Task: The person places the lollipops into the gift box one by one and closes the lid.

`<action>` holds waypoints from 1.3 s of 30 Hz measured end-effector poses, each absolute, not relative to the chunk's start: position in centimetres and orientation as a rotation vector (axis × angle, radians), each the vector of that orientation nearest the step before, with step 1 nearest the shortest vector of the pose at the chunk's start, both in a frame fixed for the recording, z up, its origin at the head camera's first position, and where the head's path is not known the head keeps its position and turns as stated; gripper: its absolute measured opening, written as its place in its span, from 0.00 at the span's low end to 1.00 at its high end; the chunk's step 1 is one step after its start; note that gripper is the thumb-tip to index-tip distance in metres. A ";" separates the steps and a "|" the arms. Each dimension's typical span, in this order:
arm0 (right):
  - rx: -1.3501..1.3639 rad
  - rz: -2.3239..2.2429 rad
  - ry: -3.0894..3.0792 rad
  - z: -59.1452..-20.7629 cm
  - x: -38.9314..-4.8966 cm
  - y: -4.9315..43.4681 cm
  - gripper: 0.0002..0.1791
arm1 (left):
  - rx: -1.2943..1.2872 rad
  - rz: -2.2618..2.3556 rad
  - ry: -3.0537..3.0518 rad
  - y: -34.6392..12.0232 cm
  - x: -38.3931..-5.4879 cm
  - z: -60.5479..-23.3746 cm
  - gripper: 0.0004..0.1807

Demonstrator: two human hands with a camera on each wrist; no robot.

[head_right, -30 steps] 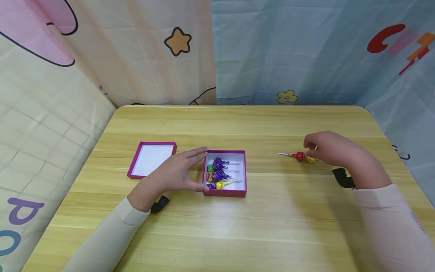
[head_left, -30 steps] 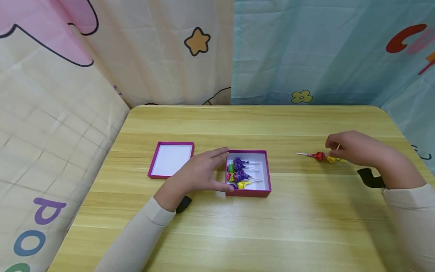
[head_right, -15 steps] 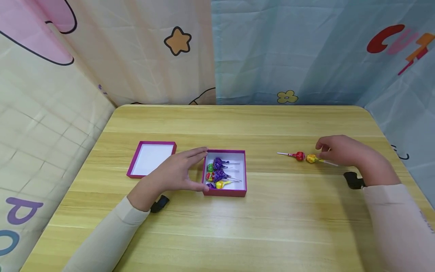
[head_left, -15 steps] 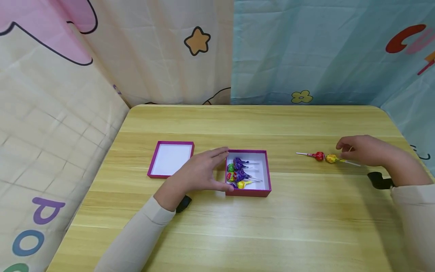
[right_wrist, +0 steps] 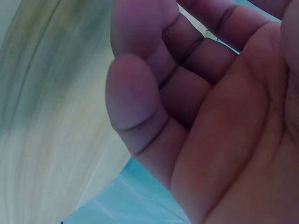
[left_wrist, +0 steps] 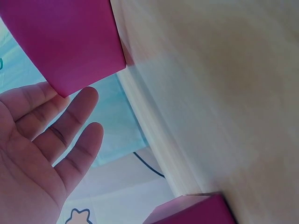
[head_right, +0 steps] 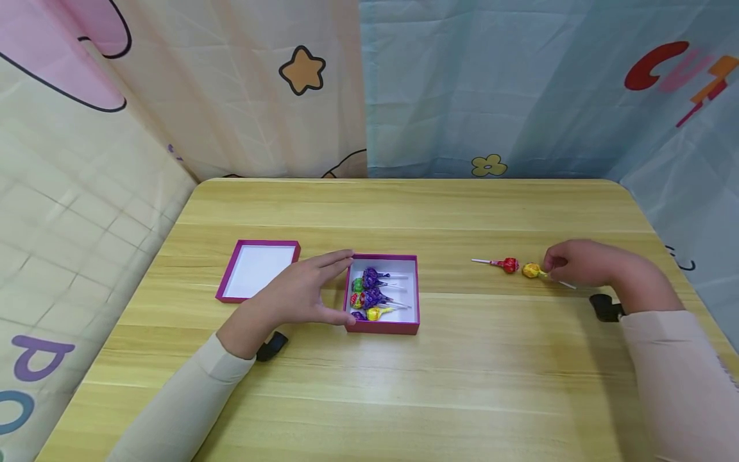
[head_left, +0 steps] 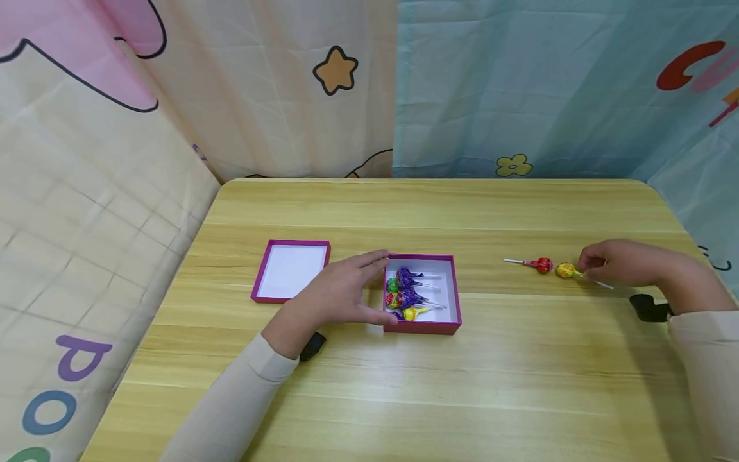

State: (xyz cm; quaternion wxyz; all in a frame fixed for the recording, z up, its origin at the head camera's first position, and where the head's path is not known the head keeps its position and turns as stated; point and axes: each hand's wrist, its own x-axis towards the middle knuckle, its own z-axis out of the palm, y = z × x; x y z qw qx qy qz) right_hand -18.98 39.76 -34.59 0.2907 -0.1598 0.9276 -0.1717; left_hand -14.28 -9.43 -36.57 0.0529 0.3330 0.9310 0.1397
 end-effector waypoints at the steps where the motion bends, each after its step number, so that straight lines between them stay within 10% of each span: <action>1: -0.428 -0.466 2.462 -34.7 -19.0 39.8 0.02 | 1.014 0.424 2.833 -9.4 -14.3 -36.6 0.60; 39: -0.666 -0.556 2.518 -30.0 -17.0 32.4 0.09 | 1.041 0.438 2.831 -9.6 -14.4 -36.6 0.63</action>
